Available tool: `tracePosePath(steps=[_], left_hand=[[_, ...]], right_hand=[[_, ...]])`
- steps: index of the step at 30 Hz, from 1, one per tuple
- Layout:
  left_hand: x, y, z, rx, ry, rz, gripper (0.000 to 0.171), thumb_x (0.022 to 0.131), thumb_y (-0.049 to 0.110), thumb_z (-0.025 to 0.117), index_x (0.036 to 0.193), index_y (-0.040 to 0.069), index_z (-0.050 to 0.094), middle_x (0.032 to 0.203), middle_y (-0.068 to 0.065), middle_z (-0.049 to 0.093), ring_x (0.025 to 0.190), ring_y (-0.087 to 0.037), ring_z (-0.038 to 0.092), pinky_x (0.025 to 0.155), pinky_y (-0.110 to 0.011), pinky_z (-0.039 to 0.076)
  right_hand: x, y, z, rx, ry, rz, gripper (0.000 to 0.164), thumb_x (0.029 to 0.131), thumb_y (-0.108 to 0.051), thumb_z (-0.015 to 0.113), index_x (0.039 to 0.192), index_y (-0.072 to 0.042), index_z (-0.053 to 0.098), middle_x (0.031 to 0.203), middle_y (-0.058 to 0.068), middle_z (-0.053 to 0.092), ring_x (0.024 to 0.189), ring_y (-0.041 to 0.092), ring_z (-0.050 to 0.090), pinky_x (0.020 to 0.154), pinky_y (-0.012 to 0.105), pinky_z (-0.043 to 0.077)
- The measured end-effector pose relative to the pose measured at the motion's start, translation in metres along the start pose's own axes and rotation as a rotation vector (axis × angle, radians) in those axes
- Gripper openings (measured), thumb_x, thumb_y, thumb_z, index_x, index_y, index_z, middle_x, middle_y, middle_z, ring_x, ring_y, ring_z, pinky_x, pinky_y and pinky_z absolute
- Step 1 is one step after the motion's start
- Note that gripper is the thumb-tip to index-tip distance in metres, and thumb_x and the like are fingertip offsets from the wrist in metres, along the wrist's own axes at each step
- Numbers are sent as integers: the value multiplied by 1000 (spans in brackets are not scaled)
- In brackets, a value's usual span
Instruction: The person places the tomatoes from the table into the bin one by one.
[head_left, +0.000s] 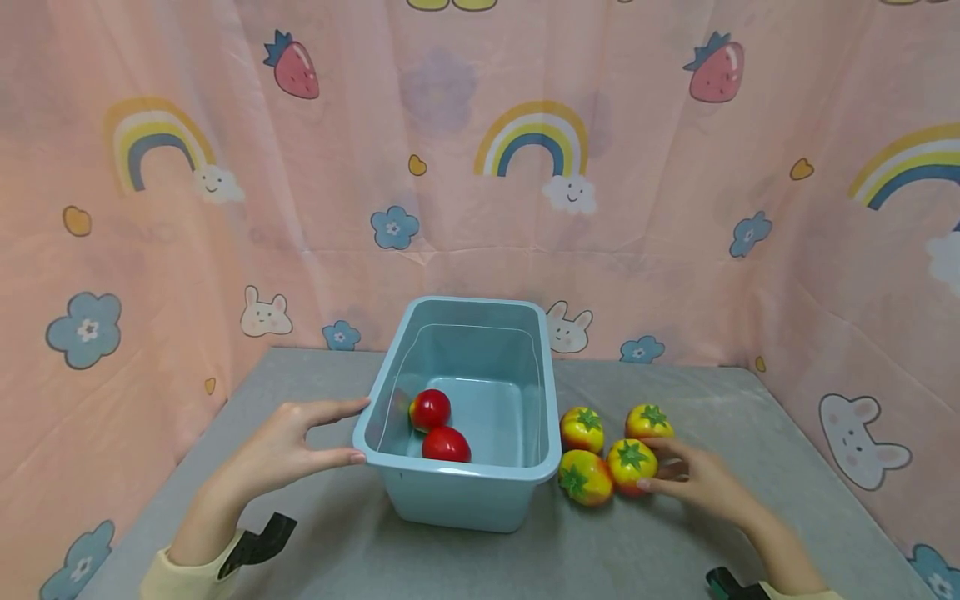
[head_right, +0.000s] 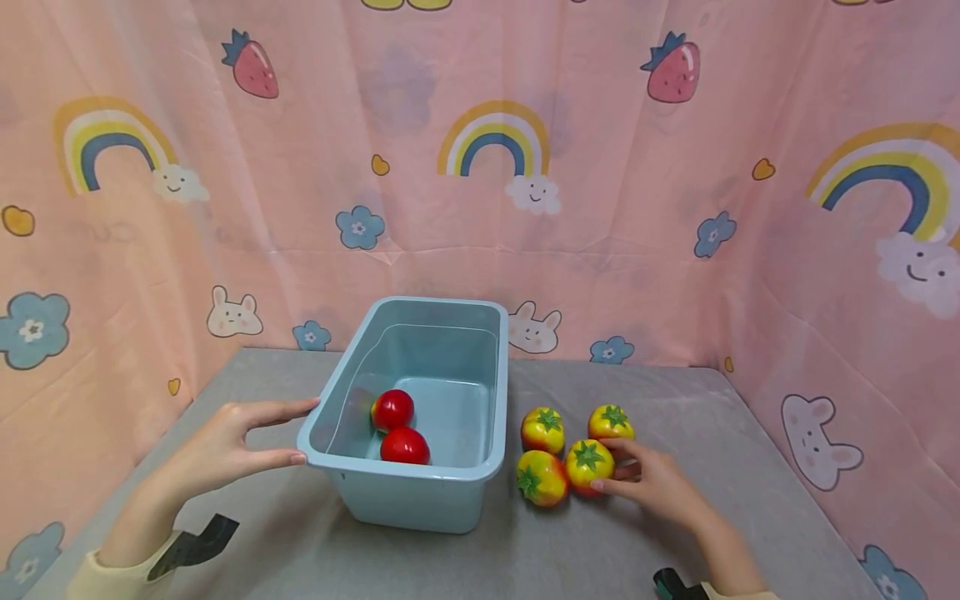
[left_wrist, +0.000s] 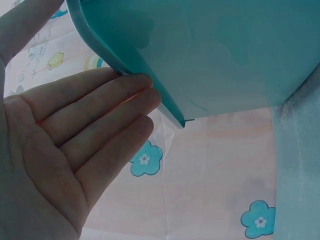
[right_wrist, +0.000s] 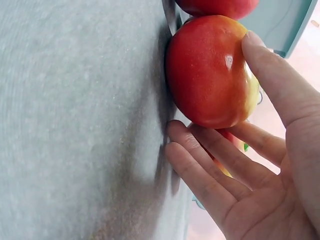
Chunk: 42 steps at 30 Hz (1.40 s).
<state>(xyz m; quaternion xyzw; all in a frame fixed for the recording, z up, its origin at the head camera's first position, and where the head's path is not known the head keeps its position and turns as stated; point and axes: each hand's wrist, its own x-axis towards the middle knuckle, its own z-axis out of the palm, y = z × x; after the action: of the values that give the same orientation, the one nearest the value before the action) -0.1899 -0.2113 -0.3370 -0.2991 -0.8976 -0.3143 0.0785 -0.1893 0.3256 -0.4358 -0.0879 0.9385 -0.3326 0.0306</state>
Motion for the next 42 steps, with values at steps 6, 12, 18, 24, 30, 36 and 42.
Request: tracePosePath(steps=[6,12,18,24,30,36,42], left_hand=[[0,0,0,4,3,9,61,78,47,73,129,17,60,123,-1,65,113,-26,63,86,-48,54],[1,0,0,1,3,12,61,78,47,74,129,17,60,123,-1,65,113,-25,62,86,-48,54],[1,-1,-1,12,2,15,61,78,47,73,129,17,60,123,0,65,113,-25,62,86,-48,54],[1,-1,-1,4,4,20,61,78,47,73,129,17,60,124,-1,65,113,-26,62,86,-49,54],[0,-1,-1,5,6,21,61,78,47,73,129,17,60,124,-1,65,113,-25,62,86,-49,54],[0,-1,-1,5,3,14,62,78,48,73,130,17,60,124,-1,65,113,-26,62,86,-49,54],[1,-1,-1,8,0,8,62,77,49,73,129,18,60,124,-1,65,113,-26,62,86,-49,54]], right_hand=[[1,-2,1,2,-15,9,68,78,-43,75,131,-9,53,124,17,60,91,20,66,76,38,57],[1,-2,1,17,-18,9,69,76,-41,77,132,-10,52,116,14,62,91,21,65,75,34,58],[1,-1,4,11,-15,2,72,74,-42,78,133,-9,51,117,15,62,91,21,66,73,32,58],[2,-3,6,-41,7,-30,73,73,-43,79,131,-8,51,112,14,65,88,20,66,72,31,58],[2,-4,7,-49,12,-26,72,73,-42,79,130,-7,52,110,12,65,87,19,66,70,30,58],[0,-4,8,-54,14,-13,73,73,-43,79,130,-5,52,109,12,66,86,19,65,69,28,58],[-2,-4,7,-36,9,1,72,74,-43,78,129,-5,53,110,12,66,88,19,65,71,30,58]])
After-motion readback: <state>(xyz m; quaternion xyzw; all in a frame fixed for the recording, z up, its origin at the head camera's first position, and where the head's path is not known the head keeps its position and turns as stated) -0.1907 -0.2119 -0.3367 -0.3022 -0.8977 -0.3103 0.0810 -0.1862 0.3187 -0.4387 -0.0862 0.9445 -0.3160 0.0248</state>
